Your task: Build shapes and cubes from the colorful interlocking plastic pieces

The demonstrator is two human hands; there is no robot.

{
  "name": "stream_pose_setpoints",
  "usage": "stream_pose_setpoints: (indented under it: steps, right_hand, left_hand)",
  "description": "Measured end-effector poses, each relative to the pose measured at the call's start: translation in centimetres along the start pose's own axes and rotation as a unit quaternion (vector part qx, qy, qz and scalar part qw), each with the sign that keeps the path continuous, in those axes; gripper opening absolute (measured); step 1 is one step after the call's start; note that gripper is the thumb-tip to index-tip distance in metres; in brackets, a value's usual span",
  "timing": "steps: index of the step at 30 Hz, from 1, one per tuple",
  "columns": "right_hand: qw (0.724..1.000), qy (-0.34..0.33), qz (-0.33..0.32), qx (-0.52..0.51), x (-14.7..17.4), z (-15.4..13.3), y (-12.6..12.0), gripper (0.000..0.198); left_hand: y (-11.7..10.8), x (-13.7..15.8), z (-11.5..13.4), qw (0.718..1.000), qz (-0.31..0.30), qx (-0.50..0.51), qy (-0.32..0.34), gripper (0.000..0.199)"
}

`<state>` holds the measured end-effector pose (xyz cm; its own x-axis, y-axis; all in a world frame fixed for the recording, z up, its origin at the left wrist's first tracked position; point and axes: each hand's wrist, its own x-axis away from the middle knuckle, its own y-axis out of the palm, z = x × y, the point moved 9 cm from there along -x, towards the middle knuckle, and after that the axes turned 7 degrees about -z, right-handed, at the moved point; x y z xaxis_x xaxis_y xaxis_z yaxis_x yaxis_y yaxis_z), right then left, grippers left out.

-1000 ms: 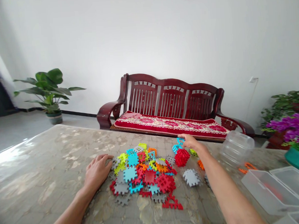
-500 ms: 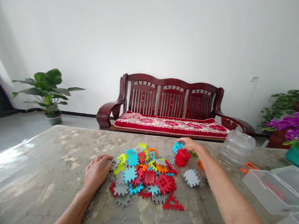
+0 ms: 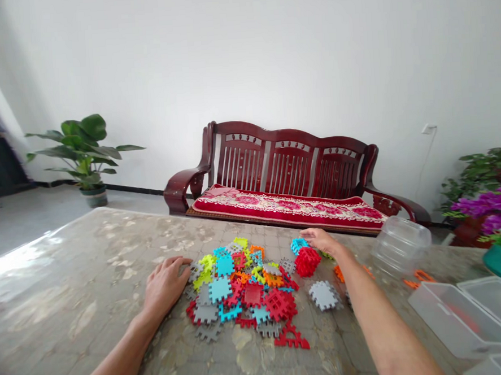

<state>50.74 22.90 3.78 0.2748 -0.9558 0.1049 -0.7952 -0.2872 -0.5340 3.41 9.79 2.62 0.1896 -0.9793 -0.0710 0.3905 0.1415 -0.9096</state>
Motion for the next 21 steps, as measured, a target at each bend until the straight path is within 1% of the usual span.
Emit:
stream_pose_setpoints:
  steps: [2,5,7,9,10,12,15,17,19,21]
  right_hand:
    - [1.000,0.001,0.012,0.004,0.0,-0.1,0.0,0.040]
    - [0.999,-0.004,0.050,0.020,-0.1,-0.8,-0.5,0.036]
    - [0.996,-0.016,0.077,0.033,0.1,-1.8,-0.9,0.035]
    - [0.995,-0.032,0.088,0.041,0.5,-3.4,-0.5,0.036]
    - [0.995,-0.041,0.083,0.043,0.9,-4.3,0.2,0.037]
    - [0.995,-0.064,0.044,0.058,1.8,-6.3,2.7,0.037]
    - [0.982,-0.102,-0.075,0.139,3.6,-9.0,8.5,0.037]
    - [0.967,-0.113,-0.123,0.190,4.7,-9.9,11.4,0.043]
    - [0.954,-0.120,-0.143,0.236,5.2,-10.2,13.2,0.045]
    - [0.944,-0.113,-0.153,0.269,5.1,-9.9,13.9,0.043]
  left_hand:
    - [0.0,0.0,0.0,1.000,0.002,0.003,0.002,0.037]
    - [0.0,0.0,0.0,1.000,0.001,0.006,0.003,0.037]
    - [0.1,0.0,-0.1,1.000,-0.001,0.006,0.002,0.036]
    - [0.0,0.0,-0.1,1.000,-0.001,0.006,0.001,0.036]
    - [0.0,0.0,0.0,1.000,-0.001,0.005,0.001,0.036]
    - [0.0,0.0,0.0,1.000,0.000,0.002,0.001,0.037]
    - [-0.1,0.1,0.1,1.000,0.001,-0.004,0.005,0.038]
    - [-0.1,0.1,0.1,1.000,0.000,-0.004,0.007,0.039]
    - [-0.1,0.1,0.1,1.000,-0.005,-0.002,0.006,0.039]
    - [0.0,0.1,0.1,1.000,-0.009,0.000,0.006,0.040]
